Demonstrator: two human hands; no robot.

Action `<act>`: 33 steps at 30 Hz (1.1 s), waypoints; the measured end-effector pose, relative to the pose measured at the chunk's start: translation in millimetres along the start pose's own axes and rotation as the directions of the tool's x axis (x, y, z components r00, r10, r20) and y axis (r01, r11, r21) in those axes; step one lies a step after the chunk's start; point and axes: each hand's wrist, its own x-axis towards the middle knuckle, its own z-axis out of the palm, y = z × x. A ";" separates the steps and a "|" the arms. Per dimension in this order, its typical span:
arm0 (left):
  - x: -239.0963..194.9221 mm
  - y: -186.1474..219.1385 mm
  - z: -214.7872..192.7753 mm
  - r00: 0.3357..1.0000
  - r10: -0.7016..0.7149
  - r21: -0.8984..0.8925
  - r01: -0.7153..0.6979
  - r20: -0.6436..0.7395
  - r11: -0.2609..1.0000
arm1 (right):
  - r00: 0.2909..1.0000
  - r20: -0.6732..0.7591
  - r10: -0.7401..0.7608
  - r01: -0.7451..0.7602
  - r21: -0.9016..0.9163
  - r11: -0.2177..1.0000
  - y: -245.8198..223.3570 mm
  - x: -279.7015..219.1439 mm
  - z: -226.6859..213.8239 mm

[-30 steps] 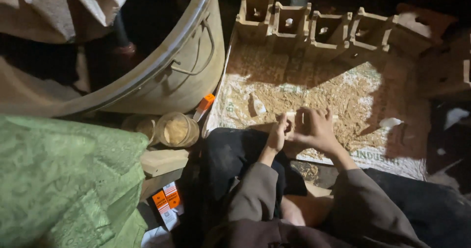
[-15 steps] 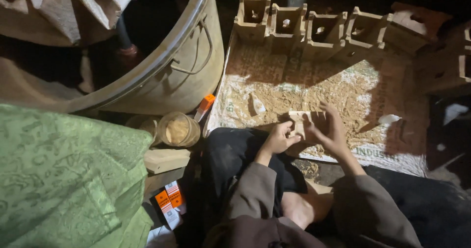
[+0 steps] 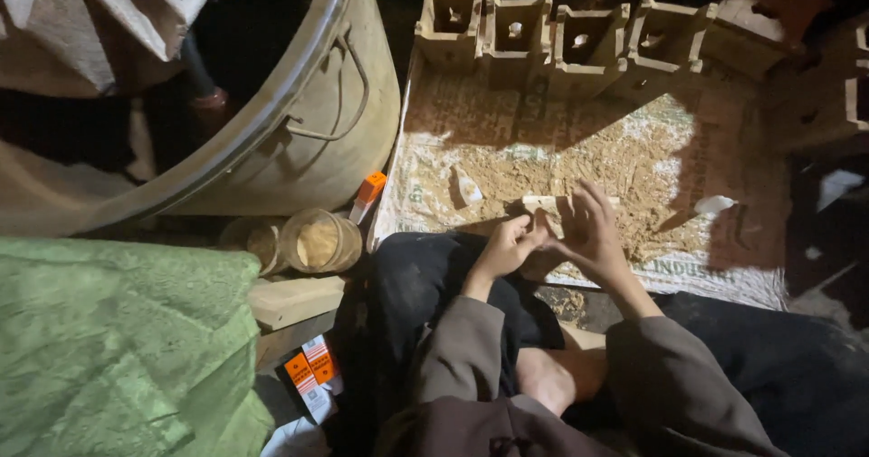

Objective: Assembling a complex wooden structure by applying glue to small wooden blocks and joining them together.

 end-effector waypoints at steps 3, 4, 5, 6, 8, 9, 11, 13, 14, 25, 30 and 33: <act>-5.8 15.3 -9.9 0.990 0.071 -0.052 -0.065 0.122 0.997 | 0.995 -0.096 -0.004 0.002 -0.020 1.000 37.8 -14.9 7.8; -2.6 -2.5 -5.6 0.989 0.053 -0.078 -0.042 0.141 0.996 | 0.994 -0.105 -0.017 0.013 -0.037 0.999 25.3 -11.3 2.1; 0.4 -19.9 -1.5 0.987 0.035 -0.103 -0.018 0.160 0.995 | 0.993 -0.113 -0.030 0.024 -0.055 0.998 12.4 -7.6 -3.8; -1.5 -9.1 -0.1 0.986 0.032 -0.103 -0.015 0.164 0.995 | 0.993 -0.115 -0.026 0.019 -0.055 0.998 2.3 -5.8 -6.5; -2.8 13.4 1.5 0.984 0.000 -0.133 0.023 0.178 0.991 | 0.995 -0.102 -0.013 0.013 -0.008 1.000 -17.2 0.9 -11.8; 0.4 3.4 1.3 0.984 0.002 -0.131 0.022 0.181 0.991 | 0.994 -0.106 -0.013 0.012 -0.008 1.000 -13.5 1.7 -9.6; 2.3 -17.2 0.4 0.987 -0.042 -0.098 0.058 0.155 0.994 | 0.991 -0.125 -0.042 0.029 -0.104 0.994 -8.0 0.5 -3.5; -7.6 37.5 -2.1 0.992 -0.019 0.013 0.017 0.128 1.000 | 0.991 -0.125 -0.036 0.023 -0.102 0.995 5.6 -6.7 0.1; -12.2 65.1 -3.1 0.995 0.009 0.124 -0.022 0.103 0.992 | 0.992 -0.124 -0.030 0.018 -0.100 0.995 12.5 -10.1 1.5; -11.5 16.9 17.5 0.996 -0.033 0.304 0.056 -0.081 0.951 | 0.997 0.004 0.076 -0.076 -0.004 0.997 30.0 -12.5 3.4; -12.5 13.8 32.5 0.970 -0.032 0.485 0.148 -0.240 0.862 | 0.984 -0.039 0.172 -0.153 0.299 0.942 -3.6 -5.0 -30.4; -4.6 -7.5 35.7 0.942 -0.117 0.467 0.261 -0.315 0.845 | 0.926 -0.191 0.327 -0.239 0.373 0.897 6.7 -20.6 -60.9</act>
